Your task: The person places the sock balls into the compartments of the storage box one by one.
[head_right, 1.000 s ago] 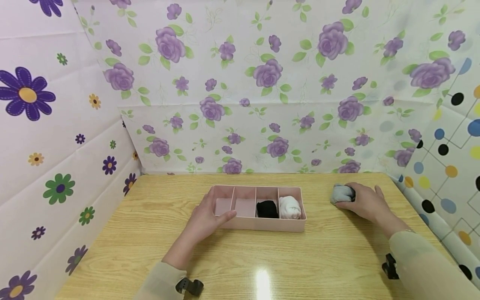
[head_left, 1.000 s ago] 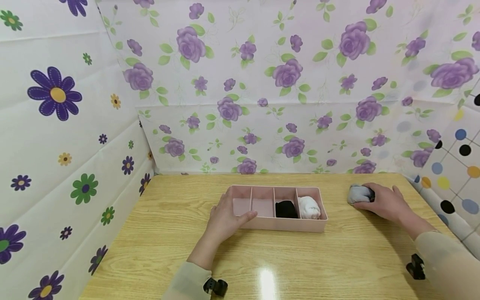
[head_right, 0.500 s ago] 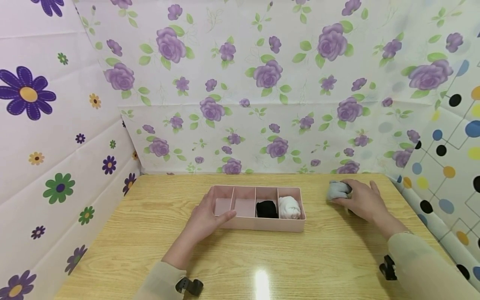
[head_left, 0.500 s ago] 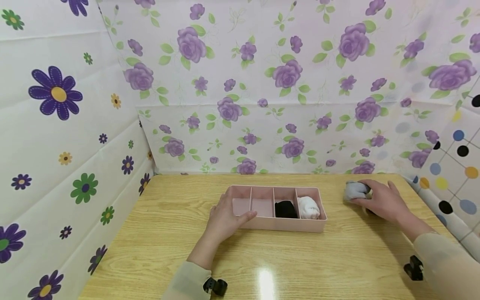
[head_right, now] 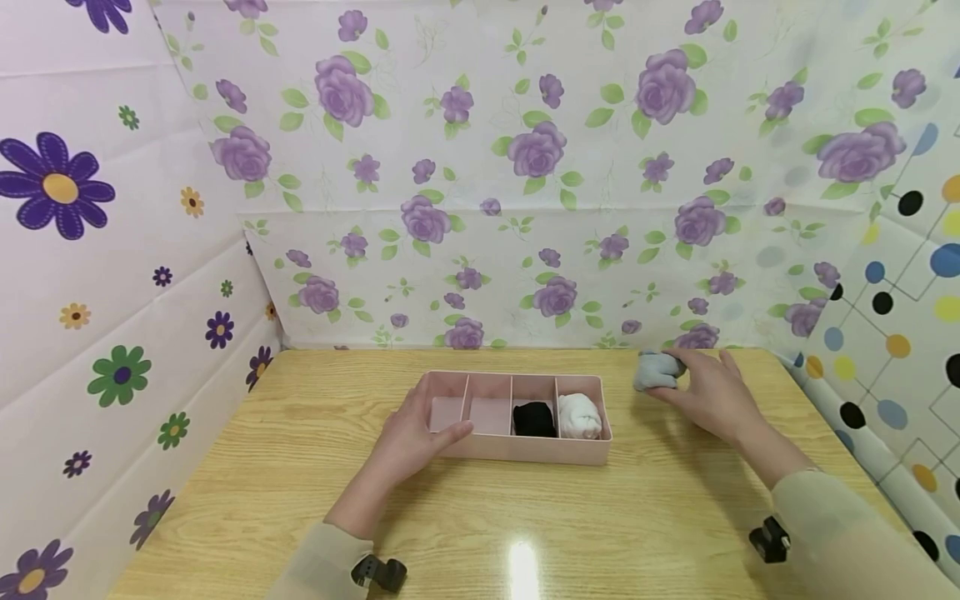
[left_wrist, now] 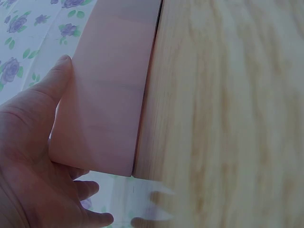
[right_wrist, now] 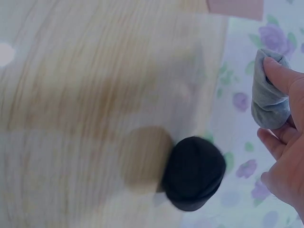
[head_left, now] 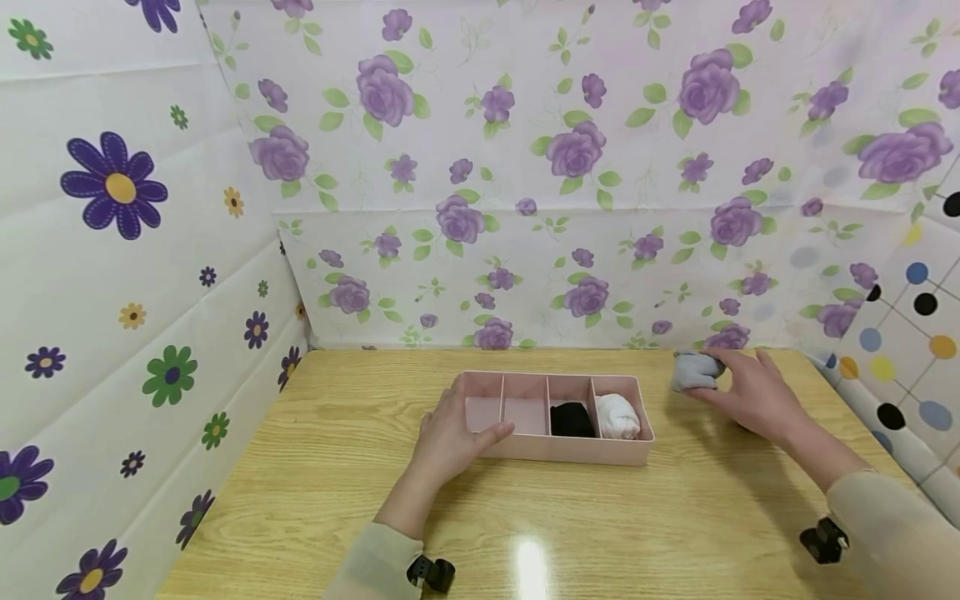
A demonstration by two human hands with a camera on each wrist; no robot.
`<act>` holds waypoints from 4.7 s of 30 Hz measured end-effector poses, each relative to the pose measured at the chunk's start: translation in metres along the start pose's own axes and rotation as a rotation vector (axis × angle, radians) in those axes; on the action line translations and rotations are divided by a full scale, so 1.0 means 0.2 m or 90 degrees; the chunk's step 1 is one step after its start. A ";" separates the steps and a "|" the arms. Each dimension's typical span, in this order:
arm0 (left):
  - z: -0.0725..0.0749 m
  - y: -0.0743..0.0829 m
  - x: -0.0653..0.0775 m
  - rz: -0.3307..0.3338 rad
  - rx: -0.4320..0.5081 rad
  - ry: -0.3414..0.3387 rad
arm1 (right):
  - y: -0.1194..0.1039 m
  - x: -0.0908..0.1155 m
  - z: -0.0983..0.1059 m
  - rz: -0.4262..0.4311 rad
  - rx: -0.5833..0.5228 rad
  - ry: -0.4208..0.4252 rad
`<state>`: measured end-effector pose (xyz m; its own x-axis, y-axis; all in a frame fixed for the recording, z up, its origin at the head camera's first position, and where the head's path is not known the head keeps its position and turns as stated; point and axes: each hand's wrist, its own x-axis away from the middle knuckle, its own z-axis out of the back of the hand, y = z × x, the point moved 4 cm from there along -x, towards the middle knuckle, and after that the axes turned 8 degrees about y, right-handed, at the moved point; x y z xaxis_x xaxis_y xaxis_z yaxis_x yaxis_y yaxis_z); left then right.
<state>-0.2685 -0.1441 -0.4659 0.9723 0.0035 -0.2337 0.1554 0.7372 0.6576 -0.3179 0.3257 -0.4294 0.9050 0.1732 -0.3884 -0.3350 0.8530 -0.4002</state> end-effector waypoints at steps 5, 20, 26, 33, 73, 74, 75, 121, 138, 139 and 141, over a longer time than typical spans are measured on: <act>0.00 0.00 0.00 -0.003 -0.006 0.002 | -0.10 -0.02 0.02 0.023 -0.015 0.013; -0.01 -0.01 0.00 0.002 -0.004 -0.005 | -0.34 -0.03 0.05 0.043 -0.063 0.012; -0.01 -0.01 0.00 -0.004 -0.003 -0.002 | -0.42 -0.03 0.02 0.057 -0.080 0.008; -0.01 -0.01 0.00 -0.006 -0.006 0.002 | -0.50 -0.04 -0.02 0.057 -0.089 -0.004; -0.01 -0.02 0.00 -0.002 0.005 -0.005 | -0.95 -0.12 -0.38 0.125 -0.167 -0.048; -0.01 -0.02 0.00 -0.001 0.005 -0.006 | -0.96 -0.12 -0.39 0.126 -0.166 -0.048; -0.01 -0.02 0.00 0.000 0.005 -0.006 | -0.97 -0.12 -0.40 0.126 -0.164 -0.048; 0.00 -0.01 0.00 -0.008 0.005 -0.004 | -1.05 -0.14 -0.65 0.133 -0.099 -0.099; 0.00 0.00 0.01 0.002 0.001 -0.015 | -0.99 -0.09 -0.58 0.065 -0.199 -0.127; -0.01 0.00 0.01 0.002 0.001 -0.014 | -0.98 -0.08 -0.57 0.058 -0.202 -0.123; -0.01 0.00 0.01 0.000 -0.002 -0.013 | -0.96 -0.08 -0.54 0.057 -0.199 -0.109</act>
<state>-0.2674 -0.1435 -0.4674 0.9756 -0.0095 -0.2192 0.1545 0.7390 0.6558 -0.2955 0.1055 -0.4362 0.8906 0.3426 -0.2990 -0.4543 0.6441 -0.6154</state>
